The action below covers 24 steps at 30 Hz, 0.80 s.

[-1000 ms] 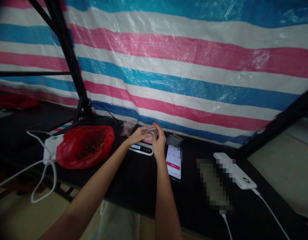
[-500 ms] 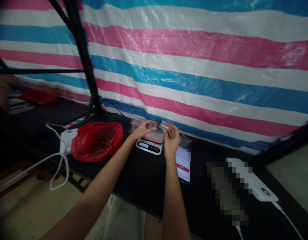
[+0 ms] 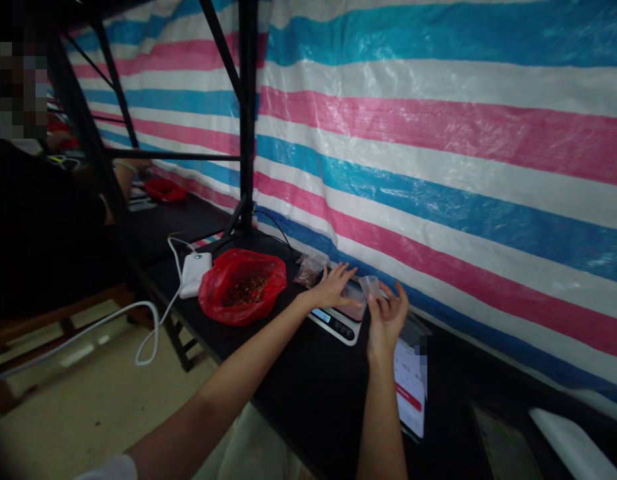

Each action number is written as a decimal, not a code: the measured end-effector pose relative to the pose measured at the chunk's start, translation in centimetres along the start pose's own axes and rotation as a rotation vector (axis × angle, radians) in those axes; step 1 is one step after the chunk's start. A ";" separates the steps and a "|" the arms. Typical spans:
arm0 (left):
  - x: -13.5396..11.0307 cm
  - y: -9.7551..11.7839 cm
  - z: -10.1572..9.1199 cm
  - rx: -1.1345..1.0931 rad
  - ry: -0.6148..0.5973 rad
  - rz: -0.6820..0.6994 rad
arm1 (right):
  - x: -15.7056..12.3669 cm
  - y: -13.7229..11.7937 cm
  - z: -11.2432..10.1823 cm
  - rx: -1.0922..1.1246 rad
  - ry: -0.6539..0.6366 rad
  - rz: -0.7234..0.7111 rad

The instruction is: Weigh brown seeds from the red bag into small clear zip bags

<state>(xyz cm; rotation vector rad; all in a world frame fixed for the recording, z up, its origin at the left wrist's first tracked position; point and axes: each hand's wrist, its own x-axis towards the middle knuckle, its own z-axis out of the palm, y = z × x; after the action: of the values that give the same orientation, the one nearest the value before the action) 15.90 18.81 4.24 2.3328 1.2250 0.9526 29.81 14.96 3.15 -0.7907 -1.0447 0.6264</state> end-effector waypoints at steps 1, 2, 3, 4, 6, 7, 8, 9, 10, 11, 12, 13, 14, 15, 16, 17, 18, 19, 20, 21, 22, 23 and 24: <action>-1.6 0.5 -1.6 0.009 0.063 0.009 | -0.2 -0.2 0.3 0.028 -0.048 0.041; -3.7 1.1 -3.5 0.039 0.175 0.009 | -0.4 -0.3 0.6 0.056 -0.109 0.097; -6.2 1.7 -5.5 0.077 0.303 -0.010 | -0.7 -0.4 1.2 0.078 -0.186 0.161; -9.0 2.1 -7.5 0.105 0.442 -0.052 | -1.0 -0.5 1.9 0.093 -0.277 0.224; -15.2 2.4 -10.7 0.153 0.722 -0.221 | -1.8 -0.6 3.8 0.087 -0.476 0.308; -18.1 2.2 -11.8 0.175 0.856 -0.344 | -2.3 -0.6 5.0 0.064 -0.574 0.313; -20.7 1.8 -12.4 0.217 0.968 -0.481 | -2.8 -0.6 6.3 0.027 -0.674 0.290; -22.8 1.2 -12.6 0.257 0.976 -0.630 | -3.3 -0.5 7.8 -0.027 -0.769 0.241; -24.4 0.5 -12.6 0.283 0.867 -0.774 | -3.9 -0.3 9.4 -0.096 -0.860 0.170; -25.4 -0.1 -12.3 0.309 0.724 -0.891 | -4.5 0.0 10.9 -0.175 -0.938 0.085; -25.9 -0.7 -12.0 0.337 0.581 -0.984 | -5.1 0.3 12.4 -0.259 -0.995 0.000; -26.0 -1.2 -11.7 0.368 0.458 -1.047 | -5.7 0.8 13.8 -0.340 -1.043 -0.075; -25.9 -1.5 -11.4 0.404 0.376 -1.086 | -6.2 1.4 15.1 -0.411 -1.088 -0.135; -25.5 -1.7 -11.2 0.440 0.334 -1.106 | -6.5 2.0 16.1 -0.474 -1.142 -0.183; -25.1 -1.8 -11.1 0.471 0.320 -1.108 | -6.8 2.7 17.0 -0.530 -1.197 -0.225; -24.7 -1.8 -11.1 0.495 0.326 -1.092 | -6.9 3.2 17.6 -0.583 -1.246 -0.263; -24.3 -1.7 -11.1 0.512 0.348 -1.056 | -6.9 3.7 18.0 -0.634 -1.284 -0.300; -23.9 -1.7 -11.2 0.527 0.381 -1.008 | -6.8 4.0 18.3 -0.686 -1.308 -0.337; -23.5 -1.7 -11.2 0.543 0.413 -0.958 | -6.6 4.1 18.4 -0.741 -1.319 -0.374; -23.3 -1.8 -11.2 0.557 0.438 -0.915 | -6.4 4.0 18.5 -0.802 -1.323 -0.412; -23.0 -1.9 -11.1 0.568 0.453 -0.890 | -6.1 3.8 18.5 -0.870 -1.327 -0.449; -22.8 -2.0 -11.0 0.573 0.458 -0.882 | -5.9 3.4 18.6 -0.942 -1.334 -0.487; -22.5 -2.2 -10.7 0.568 0.459 -0.887 | -5.6 2.9 18.7 -1.013 -1.346 -0.526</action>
<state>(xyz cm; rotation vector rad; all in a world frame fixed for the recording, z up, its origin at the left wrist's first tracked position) -1.96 1.45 1.60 1.5410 2.6699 0.8748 10.19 17.26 3.21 -0.8360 -2.8209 0.0331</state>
